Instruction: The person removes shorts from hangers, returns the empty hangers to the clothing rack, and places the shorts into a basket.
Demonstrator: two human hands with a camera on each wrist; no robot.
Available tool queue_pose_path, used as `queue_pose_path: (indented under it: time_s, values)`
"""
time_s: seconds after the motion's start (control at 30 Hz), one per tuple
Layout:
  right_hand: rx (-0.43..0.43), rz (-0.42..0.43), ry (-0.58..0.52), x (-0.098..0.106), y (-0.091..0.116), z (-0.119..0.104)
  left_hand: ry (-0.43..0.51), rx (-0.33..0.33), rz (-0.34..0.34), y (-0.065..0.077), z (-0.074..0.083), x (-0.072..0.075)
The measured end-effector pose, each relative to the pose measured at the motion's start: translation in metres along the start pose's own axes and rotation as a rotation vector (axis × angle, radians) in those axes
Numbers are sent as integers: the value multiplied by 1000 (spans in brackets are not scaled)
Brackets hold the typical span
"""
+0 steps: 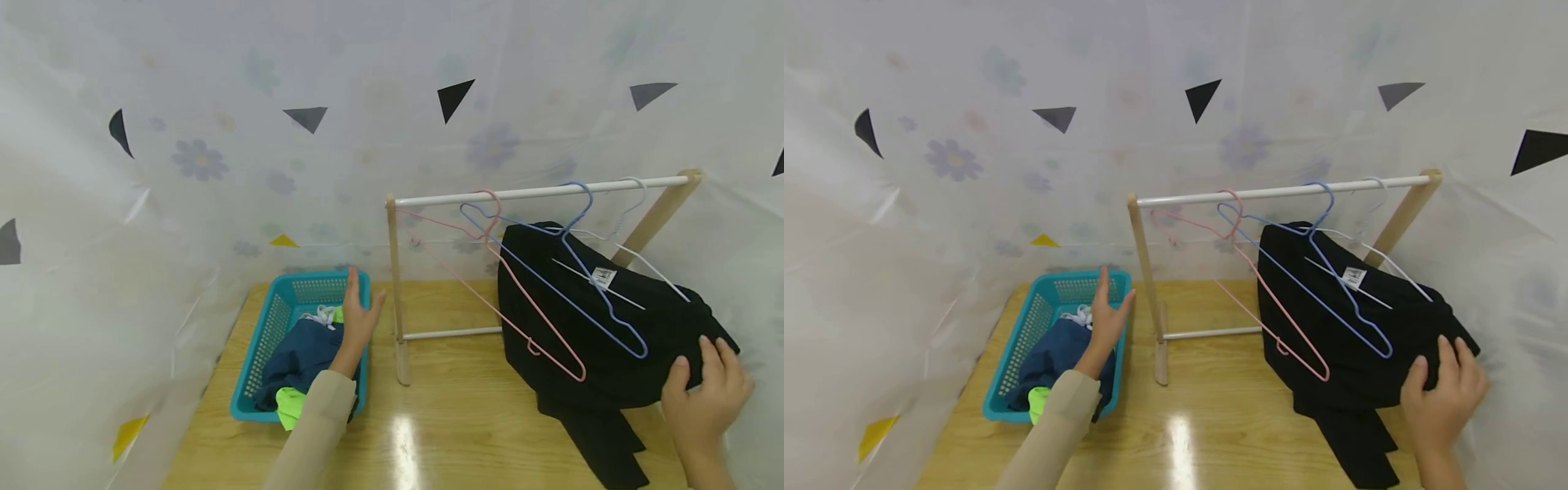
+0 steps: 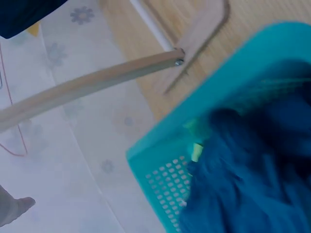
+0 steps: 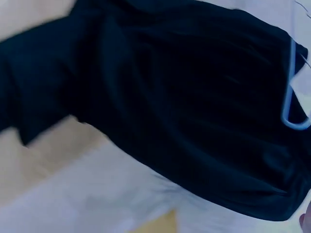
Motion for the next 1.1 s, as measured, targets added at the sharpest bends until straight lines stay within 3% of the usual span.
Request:
queue_pose_path:
  time_s: [0.1, 0.23, 0.4, 0.53, 0.8, 1.1]
  values:
    - [3, -68, 13, -7, -24, 7, 33, 10, 19, -8, 15, -14]
    - [-39, -185, 28, -21, -42, 20, 46, 14, -5, -18, 34, -31]
    - [-210, -354, 98, -41, -46, 38, 44, 49, -63, -22, 42, -44]
    - [-308, -429, 133, -48, -43, 45, 128, 51, -54, -19, 42, -47]
    - [-307, -347, 169, -42, -42, 39, 99, -105, 82, -14, 45, -40]
    - [-273, -325, 263, -39, -41, 36, 55, -93, 46, -18, 44, -40]
Point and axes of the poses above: each hand's wrist, its own y-axis away from the middle knuckle, its own x-axis out of the back of the hand, z = x × y, the point moved 7 cm from there along -y, towards the middle knuckle, and after that the axes turned 5 degrees about x, right-handed, at the moved point
